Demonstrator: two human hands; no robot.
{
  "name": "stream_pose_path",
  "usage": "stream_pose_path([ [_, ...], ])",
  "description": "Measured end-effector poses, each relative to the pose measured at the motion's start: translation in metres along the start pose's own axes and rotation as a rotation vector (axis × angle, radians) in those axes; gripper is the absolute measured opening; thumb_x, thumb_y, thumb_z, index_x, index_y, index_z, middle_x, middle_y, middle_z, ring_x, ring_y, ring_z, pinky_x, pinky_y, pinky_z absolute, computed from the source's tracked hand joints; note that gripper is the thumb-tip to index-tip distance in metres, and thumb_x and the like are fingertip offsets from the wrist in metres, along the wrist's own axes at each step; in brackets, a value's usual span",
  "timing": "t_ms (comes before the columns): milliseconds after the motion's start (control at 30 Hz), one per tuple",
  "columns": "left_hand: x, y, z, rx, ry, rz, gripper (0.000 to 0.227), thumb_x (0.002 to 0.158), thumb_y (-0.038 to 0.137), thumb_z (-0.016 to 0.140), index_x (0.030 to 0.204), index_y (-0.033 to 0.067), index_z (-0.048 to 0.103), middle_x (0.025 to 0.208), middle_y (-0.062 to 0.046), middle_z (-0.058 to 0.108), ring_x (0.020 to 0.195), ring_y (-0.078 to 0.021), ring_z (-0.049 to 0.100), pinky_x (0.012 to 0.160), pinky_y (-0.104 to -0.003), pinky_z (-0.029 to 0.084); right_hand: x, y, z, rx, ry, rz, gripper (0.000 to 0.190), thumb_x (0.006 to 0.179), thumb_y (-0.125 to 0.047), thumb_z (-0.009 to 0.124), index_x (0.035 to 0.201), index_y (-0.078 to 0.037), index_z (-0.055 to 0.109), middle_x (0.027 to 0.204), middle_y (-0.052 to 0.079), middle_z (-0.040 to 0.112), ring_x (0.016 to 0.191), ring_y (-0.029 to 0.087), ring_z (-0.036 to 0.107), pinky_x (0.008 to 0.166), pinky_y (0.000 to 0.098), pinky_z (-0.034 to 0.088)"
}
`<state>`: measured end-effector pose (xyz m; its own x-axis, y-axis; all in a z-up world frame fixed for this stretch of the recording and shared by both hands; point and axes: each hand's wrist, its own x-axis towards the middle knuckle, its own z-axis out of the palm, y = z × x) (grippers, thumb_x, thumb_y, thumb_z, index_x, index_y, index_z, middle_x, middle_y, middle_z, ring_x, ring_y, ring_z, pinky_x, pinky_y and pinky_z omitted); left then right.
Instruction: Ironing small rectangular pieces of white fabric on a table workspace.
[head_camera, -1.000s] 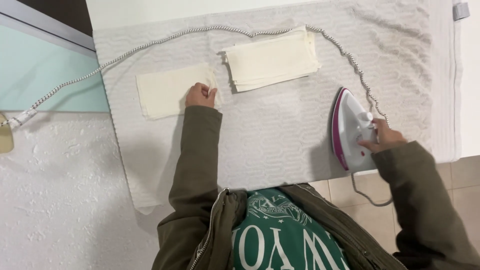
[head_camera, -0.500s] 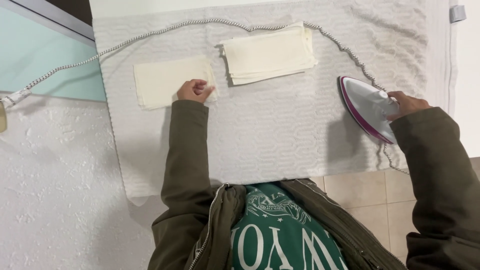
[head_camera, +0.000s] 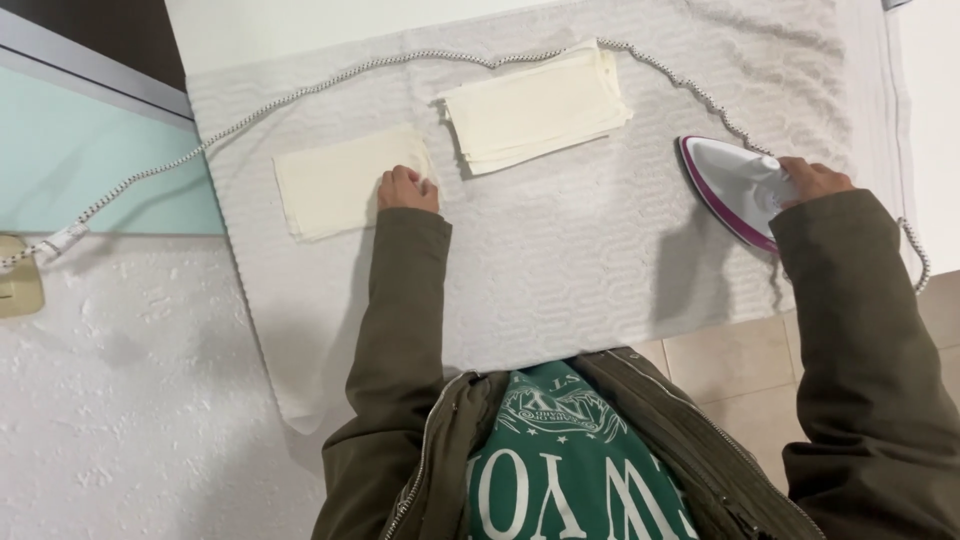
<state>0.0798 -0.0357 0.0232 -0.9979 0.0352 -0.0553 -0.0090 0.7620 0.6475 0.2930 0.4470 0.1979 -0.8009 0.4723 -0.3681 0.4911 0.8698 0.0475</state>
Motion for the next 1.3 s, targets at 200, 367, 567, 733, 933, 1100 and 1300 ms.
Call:
stream_pose_path([
  [200,0.011,0.018,-0.017,0.143,-0.103,-0.014,0.024,0.099,0.027,0.063,0.098,0.0033,0.060,0.099,-0.015,0.065,0.090,-0.0358,0.067,0.075,-0.050,0.055,0.007,0.022,0.028,0.068,0.139,-0.083,0.068,0.082,-0.005,0.072,0.148,-0.016,0.061,0.129,0.019,0.069,0.115,0.040,0.068,0.102,0.0482,0.054],
  [367,0.016,0.005,-0.003,0.236,-0.037,0.057,0.033,0.096,0.033,0.063,0.099,0.0010,0.058,0.098,-0.019,0.064,0.085,-0.0386,0.068,0.070,-0.051,0.056,0.004,0.009,0.022,0.004,0.133,-0.041,0.072,0.076,-0.005,0.075,0.147,-0.015,0.061,0.126,0.019,0.069,0.113,0.040,0.068,0.099,0.0491,0.054],
  [567,0.018,-0.011,-0.001,0.161,-0.042,0.073,0.023,0.100,0.027,0.060,0.095,0.0050,0.060,0.096,-0.014,0.066,0.085,-0.0358,0.068,0.071,-0.050,0.056,-0.007,-0.006,0.011,0.010,0.119,0.005,0.072,0.077,-0.007,0.076,0.146,-0.018,0.060,0.125,0.018,0.070,0.109,0.040,0.069,0.096,0.0497,0.054],
  [733,0.023,-0.029,0.003,-0.072,0.085,0.003,0.016,0.095,0.019,0.067,0.089,0.0064,0.059,0.090,-0.012,0.068,0.078,-0.0314,0.067,0.069,-0.046,0.054,-0.001,0.003,0.020,-0.053,0.121,-0.004,0.069,0.082,-0.010,0.077,0.149,-0.018,0.059,0.125,0.019,0.070,0.106,0.040,0.070,0.092,0.0502,0.056],
  [933,0.036,-0.070,0.025,-0.321,0.249,-0.138,0.016,0.092,0.013,0.069,0.100,0.0061,0.058,0.079,-0.011,0.068,0.066,-0.0237,0.065,0.063,-0.039,0.054,0.011,0.034,0.026,0.004,0.091,-0.092,0.066,0.085,-0.012,0.076,0.149,-0.022,0.061,0.125,0.016,0.072,0.107,0.038,0.071,0.090,0.0487,0.057],
  [1100,-0.006,-0.039,0.000,-0.318,0.131,-0.150,0.028,0.094,0.021,0.077,0.092,0.0028,0.056,0.069,-0.005,0.058,0.059,-0.0138,0.050,0.058,-0.034,0.048,0.015,0.015,-0.004,0.178,-0.133,0.073,0.053,0.090,-0.046,0.077,0.131,-0.013,0.067,0.098,0.022,0.076,0.088,0.039,0.074,0.081,0.0501,0.058],
  [1300,-0.097,0.049,0.078,-0.621,-0.620,-0.030,0.026,0.095,0.024,0.077,0.098,0.0030,0.062,0.069,-0.003,0.050,0.061,-0.0122,0.044,0.053,-0.033,0.039,0.016,0.021,-0.003,0.128,-0.084,0.058,0.058,0.090,-0.059,0.075,0.117,-0.007,0.073,0.086,0.021,0.075,0.078,0.038,0.074,0.074,0.0501,0.058],
])
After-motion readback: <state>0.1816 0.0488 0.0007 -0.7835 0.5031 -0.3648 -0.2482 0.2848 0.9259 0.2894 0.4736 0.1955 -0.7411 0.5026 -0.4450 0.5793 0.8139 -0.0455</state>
